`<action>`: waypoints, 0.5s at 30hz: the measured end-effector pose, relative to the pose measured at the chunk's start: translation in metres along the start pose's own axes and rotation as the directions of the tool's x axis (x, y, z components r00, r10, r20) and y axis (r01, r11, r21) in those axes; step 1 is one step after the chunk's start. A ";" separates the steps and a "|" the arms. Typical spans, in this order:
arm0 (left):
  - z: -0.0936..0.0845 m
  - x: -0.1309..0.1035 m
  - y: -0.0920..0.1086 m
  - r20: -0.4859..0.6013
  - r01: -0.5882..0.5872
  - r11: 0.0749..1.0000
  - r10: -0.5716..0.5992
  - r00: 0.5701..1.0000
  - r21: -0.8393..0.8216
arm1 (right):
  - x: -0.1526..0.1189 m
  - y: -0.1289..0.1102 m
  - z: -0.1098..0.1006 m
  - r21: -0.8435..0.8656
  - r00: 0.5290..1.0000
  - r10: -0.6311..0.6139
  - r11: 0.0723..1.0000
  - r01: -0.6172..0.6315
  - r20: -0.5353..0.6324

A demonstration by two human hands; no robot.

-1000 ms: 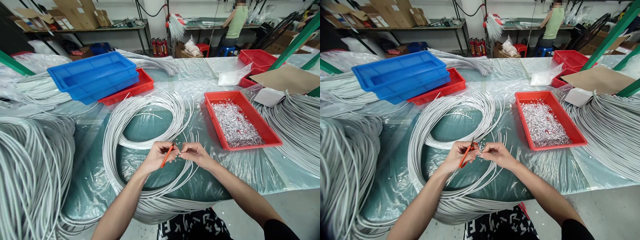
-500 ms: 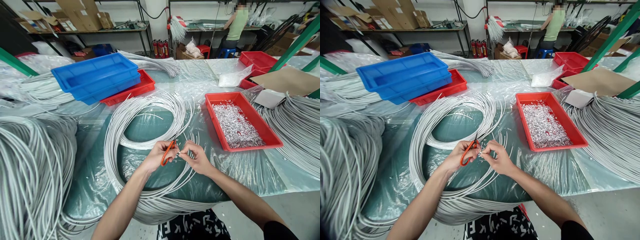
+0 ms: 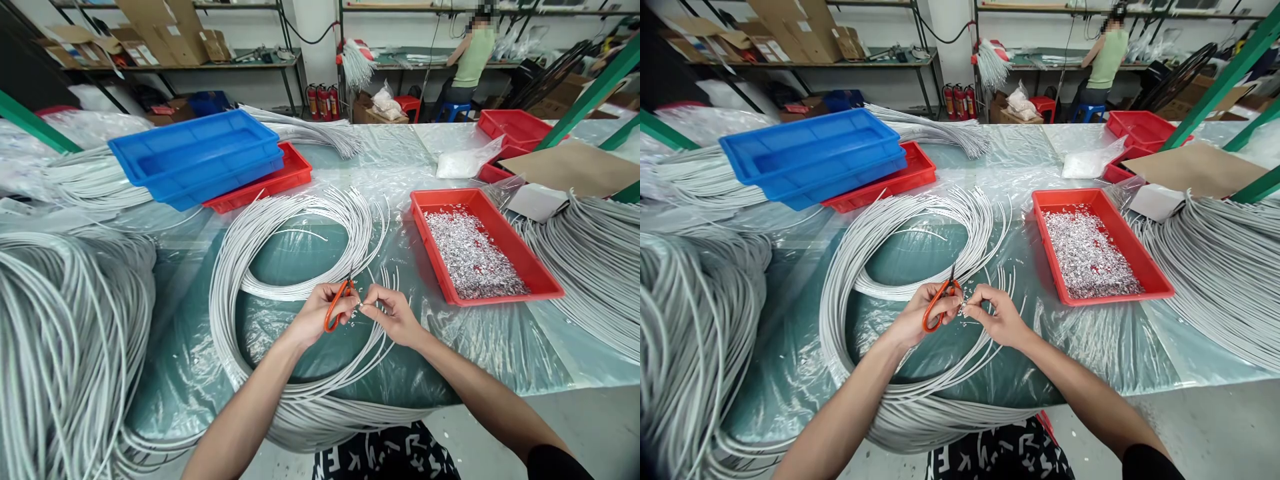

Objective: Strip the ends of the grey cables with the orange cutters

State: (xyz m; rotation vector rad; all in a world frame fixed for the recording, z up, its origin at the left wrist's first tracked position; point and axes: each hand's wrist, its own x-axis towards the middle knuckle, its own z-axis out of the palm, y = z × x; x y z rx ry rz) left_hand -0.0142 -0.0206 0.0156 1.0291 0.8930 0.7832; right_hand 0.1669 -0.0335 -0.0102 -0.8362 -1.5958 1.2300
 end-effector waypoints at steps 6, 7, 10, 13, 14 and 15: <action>-0.007 0.002 0.007 -0.151 -0.184 0.977 0.199 0.968 0.108 | 0.001 -0.001 -0.002 -0.001 0.999 0.033 0.999 -0.033 -0.001; -0.008 0.002 0.008 -0.171 -0.198 0.968 0.224 0.960 0.156 | 0.001 0.000 -0.002 -0.001 0.999 0.037 0.999 -0.037 -0.004; -0.007 0.002 0.007 -0.155 -0.191 0.948 0.234 0.960 0.253 | 0.001 0.002 -0.002 -0.002 0.999 0.046 0.999 -0.046 -0.024; -0.005 0.002 0.001 -0.075 -0.198 0.933 0.230 0.970 0.301 | 0.001 0.004 -0.001 -0.003 0.997 0.067 0.998 -0.067 -0.040; -0.005 0.002 -0.002 -0.058 -0.209 0.922 0.241 0.969 0.327 | 0.002 0.004 -0.001 -0.005 0.997 0.071 0.997 -0.072 -0.042; -0.004 0.002 -0.004 -0.050 -0.222 0.907 0.256 0.965 0.356 | 0.002 0.004 -0.001 -0.009 0.996 0.074 0.997 -0.074 -0.044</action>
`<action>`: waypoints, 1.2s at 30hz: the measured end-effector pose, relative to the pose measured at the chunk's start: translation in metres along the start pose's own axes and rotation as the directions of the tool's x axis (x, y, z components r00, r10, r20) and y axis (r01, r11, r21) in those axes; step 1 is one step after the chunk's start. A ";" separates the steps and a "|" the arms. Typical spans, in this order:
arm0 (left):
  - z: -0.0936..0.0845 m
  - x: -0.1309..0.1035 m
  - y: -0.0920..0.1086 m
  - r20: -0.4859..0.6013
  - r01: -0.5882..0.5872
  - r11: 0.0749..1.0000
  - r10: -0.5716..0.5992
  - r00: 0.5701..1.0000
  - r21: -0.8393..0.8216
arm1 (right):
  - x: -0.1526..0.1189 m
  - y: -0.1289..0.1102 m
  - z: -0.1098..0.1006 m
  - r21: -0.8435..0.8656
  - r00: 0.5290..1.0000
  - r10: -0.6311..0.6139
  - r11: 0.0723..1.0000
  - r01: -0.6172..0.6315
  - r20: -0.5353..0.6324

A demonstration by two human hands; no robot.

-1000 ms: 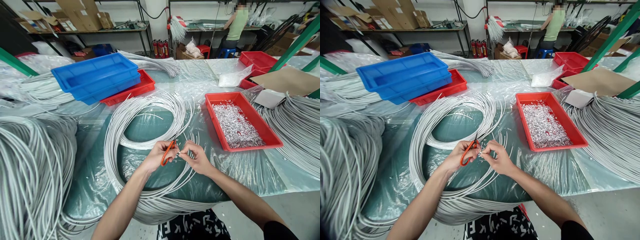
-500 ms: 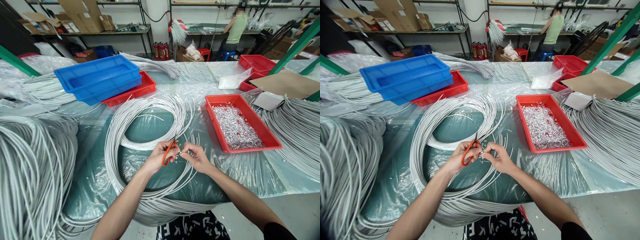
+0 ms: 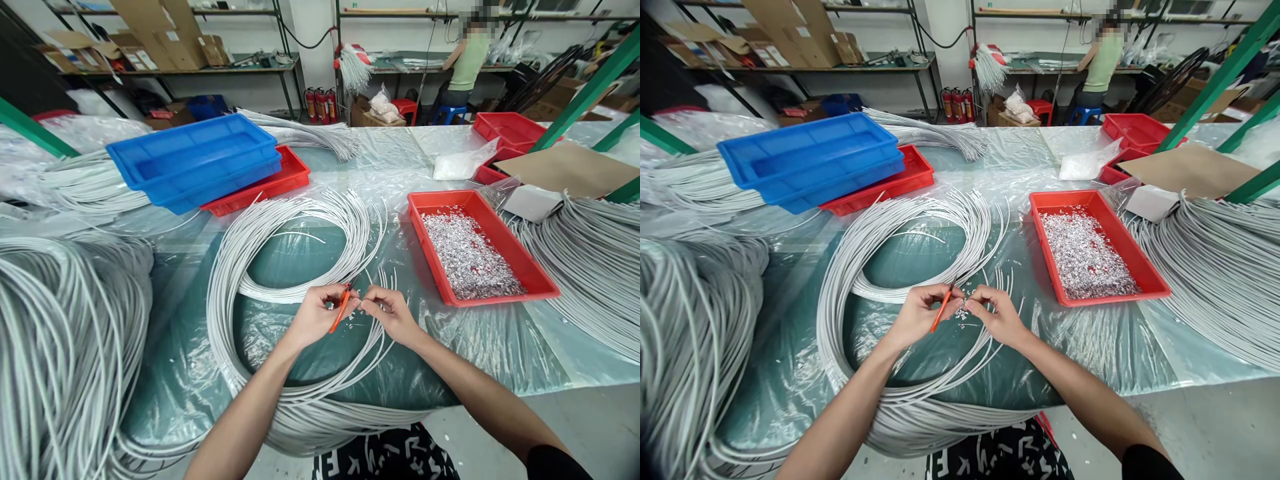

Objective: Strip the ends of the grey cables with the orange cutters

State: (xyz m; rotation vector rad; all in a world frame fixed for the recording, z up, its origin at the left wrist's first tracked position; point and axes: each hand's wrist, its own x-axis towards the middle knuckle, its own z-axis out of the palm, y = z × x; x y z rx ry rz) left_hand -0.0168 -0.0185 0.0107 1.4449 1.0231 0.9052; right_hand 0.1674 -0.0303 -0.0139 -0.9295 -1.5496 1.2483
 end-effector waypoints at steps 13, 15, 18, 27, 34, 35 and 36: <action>-0.007 0.005 -0.001 -0.160 -0.029 0.997 0.041 0.986 0.075 | 0.003 0.004 0.000 0.144 0.991 0.127 0.982 -0.119 -0.045; -0.008 0.007 -0.005 -0.100 0.013 0.999 -0.009 0.995 0.041 | 0.003 0.006 0.000 0.167 0.987 0.155 0.975 -0.145 -0.046; -0.008 0.009 -0.006 -0.073 0.037 0.999 -0.038 0.997 -0.015 | 0.004 0.007 -0.005 0.129 0.983 0.167 0.979 -0.156 -0.077; -0.002 0.007 -0.010 -0.066 -0.005 0.998 0.009 0.998 0.064 | -0.009 -0.019 -0.035 -0.170 0.991 -0.045 0.985 0.023 -0.126; -0.005 0.011 -0.019 -0.101 -0.052 0.989 0.066 0.993 0.141 | -0.099 -0.040 -0.057 -0.086 0.949 0.153 0.979 -0.183 -0.277; -0.005 0.011 -0.020 -0.105 -0.050 0.987 0.066 0.992 0.154 | -0.115 -0.044 -0.058 -0.044 0.930 0.196 0.975 -0.220 -0.311; -0.006 0.012 -0.021 -0.108 -0.049 0.985 0.067 0.992 0.166 | -0.130 -0.048 -0.058 0.001 0.911 0.239 0.967 -0.254 -0.335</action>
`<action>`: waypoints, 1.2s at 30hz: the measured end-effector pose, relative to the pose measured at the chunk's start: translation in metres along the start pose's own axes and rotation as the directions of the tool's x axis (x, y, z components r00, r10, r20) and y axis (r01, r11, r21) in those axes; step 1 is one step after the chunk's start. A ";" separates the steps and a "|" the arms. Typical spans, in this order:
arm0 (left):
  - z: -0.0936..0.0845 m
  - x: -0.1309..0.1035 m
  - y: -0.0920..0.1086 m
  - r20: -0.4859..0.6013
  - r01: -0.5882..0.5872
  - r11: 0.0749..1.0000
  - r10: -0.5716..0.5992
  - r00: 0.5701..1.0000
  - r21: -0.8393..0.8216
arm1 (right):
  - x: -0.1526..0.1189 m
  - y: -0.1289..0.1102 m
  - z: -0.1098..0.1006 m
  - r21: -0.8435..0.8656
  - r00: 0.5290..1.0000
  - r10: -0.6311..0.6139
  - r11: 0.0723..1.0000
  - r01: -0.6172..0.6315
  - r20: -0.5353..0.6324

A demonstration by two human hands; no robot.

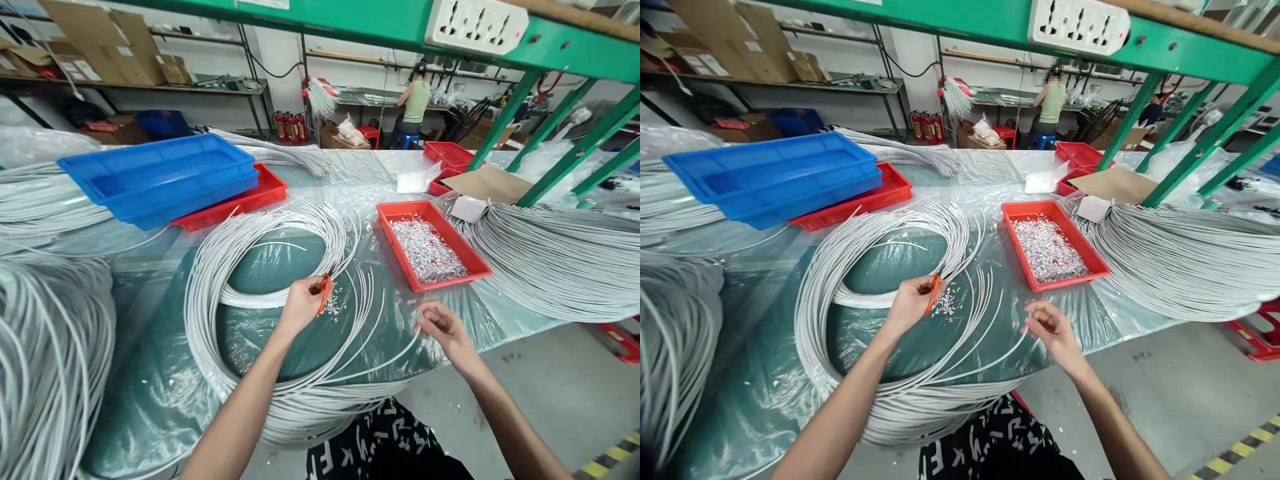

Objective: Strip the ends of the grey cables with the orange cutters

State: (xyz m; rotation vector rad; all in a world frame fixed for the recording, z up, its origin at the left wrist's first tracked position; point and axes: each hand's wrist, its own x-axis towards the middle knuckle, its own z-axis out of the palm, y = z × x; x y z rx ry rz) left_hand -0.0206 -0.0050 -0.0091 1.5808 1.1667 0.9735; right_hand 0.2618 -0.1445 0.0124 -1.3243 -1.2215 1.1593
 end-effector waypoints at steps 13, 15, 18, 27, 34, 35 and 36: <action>0.000 -0.004 0.007 -0.002 0.031 0.997 -0.031 1.000 0.066 | -0.094 0.069 -0.001 0.113 0.876 0.475 0.878 -0.465 -0.087; -0.001 -0.004 0.008 -0.001 0.030 0.998 -0.030 1.000 0.063 | -0.094 0.080 -0.003 0.040 0.875 0.471 0.882 -0.470 -0.109; -0.001 -0.003 0.007 -0.007 0.019 0.998 -0.018 1.000 0.060 | -0.093 0.075 -0.010 -0.143 0.876 0.475 0.865 -0.482 -0.083; -0.003 0.001 -0.004 -0.001 -0.089 0.988 0.090 0.996 0.130 | -0.038 -0.003 0.011 -0.567 0.904 0.234 0.824 0.011 0.358; -0.003 0.001 -0.005 -0.008 -0.107 0.990 0.108 0.994 0.087 | 0.079 0.015 0.038 -0.890 0.998 0.032 0.452 -0.058 -0.049; -0.003 0.001 -0.005 -0.010 -0.108 0.991 0.109 0.994 0.073 | 0.088 0.018 0.040 -0.891 0.998 0.038 0.450 -0.061 -0.049; -0.003 0.001 -0.005 -0.015 -0.110 0.992 0.111 0.994 0.064 | 0.095 0.021 0.042 -0.887 0.998 0.042 0.458 -0.054 -0.039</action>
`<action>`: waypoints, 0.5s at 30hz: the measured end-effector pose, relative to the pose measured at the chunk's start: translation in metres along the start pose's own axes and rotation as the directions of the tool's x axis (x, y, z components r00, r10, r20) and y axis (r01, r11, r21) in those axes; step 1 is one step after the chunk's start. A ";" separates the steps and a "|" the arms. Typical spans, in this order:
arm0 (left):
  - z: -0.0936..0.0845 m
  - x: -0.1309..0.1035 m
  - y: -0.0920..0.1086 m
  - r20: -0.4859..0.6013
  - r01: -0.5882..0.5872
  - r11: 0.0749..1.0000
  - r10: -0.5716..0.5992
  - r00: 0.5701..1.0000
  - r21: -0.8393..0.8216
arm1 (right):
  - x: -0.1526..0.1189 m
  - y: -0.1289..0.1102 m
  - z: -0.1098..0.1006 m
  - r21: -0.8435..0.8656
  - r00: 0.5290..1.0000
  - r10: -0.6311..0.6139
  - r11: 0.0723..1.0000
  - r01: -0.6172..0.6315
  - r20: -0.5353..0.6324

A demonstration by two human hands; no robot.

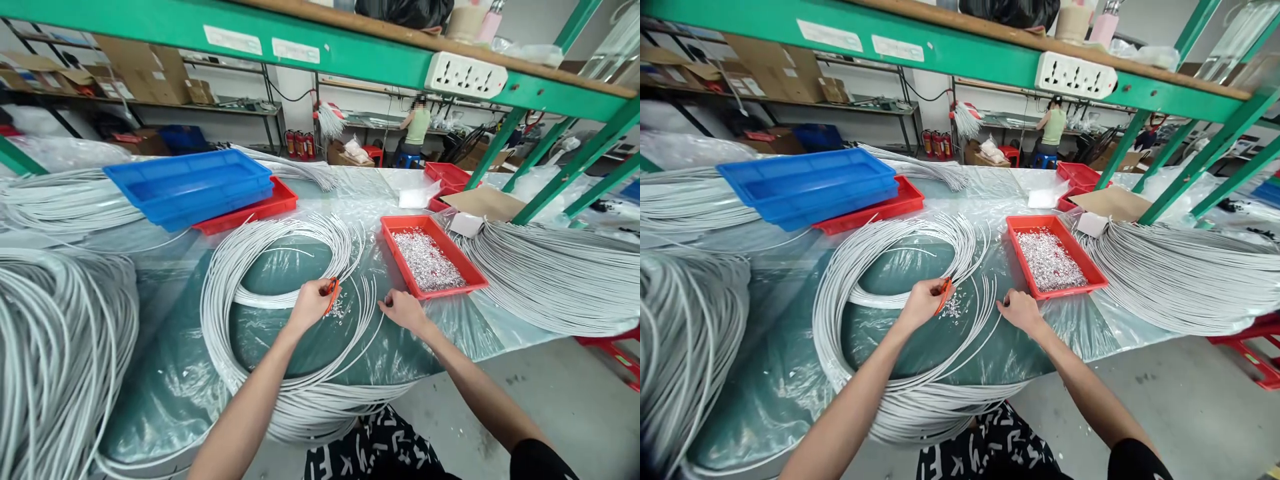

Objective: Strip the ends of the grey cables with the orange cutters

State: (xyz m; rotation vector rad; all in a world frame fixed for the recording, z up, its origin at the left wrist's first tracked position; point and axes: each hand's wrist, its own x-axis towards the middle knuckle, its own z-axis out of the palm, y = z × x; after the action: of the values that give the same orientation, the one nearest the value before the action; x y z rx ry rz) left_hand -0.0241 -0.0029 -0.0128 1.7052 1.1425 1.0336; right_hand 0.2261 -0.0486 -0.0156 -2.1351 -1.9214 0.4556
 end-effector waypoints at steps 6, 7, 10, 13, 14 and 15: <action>0.000 -0.001 0.002 0.002 -0.014 0.998 0.014 1.000 0.053 | 0.002 -0.008 0.010 0.117 0.995 -0.092 0.989 0.087 0.038; 0.001 -0.002 0.003 0.008 -0.017 0.998 0.017 1.000 0.060 | -0.001 -0.010 0.010 0.168 0.993 -0.114 0.980 0.106 0.036; 0.002 -0.003 0.008 0.064 -0.009 1.000 0.009 0.998 -0.007 | -0.011 -0.020 0.008 0.441 0.976 -0.214 0.874 0.204 -0.027; 0.003 -0.006 0.017 0.191 0.048 0.982 -0.012 0.981 -0.181 | -0.017 -0.038 0.001 0.605 0.942 -0.317 0.730 0.318 -0.112; 0.002 -0.007 0.020 0.224 0.069 0.970 -0.015 0.974 -0.232 | -0.018 -0.044 -0.002 0.624 0.931 -0.343 0.703 0.341 -0.123; 0.002 -0.007 0.023 0.243 0.084 0.959 -0.016 0.970 -0.272 | -0.017 -0.051 -0.004 0.642 0.922 -0.367 0.679 0.357 -0.125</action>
State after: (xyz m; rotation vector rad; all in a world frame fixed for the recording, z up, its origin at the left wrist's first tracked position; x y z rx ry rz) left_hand -0.0182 -0.0160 0.0065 1.5184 0.8371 0.8840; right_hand 0.1796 -0.0593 0.0086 -1.2642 -1.7603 0.8993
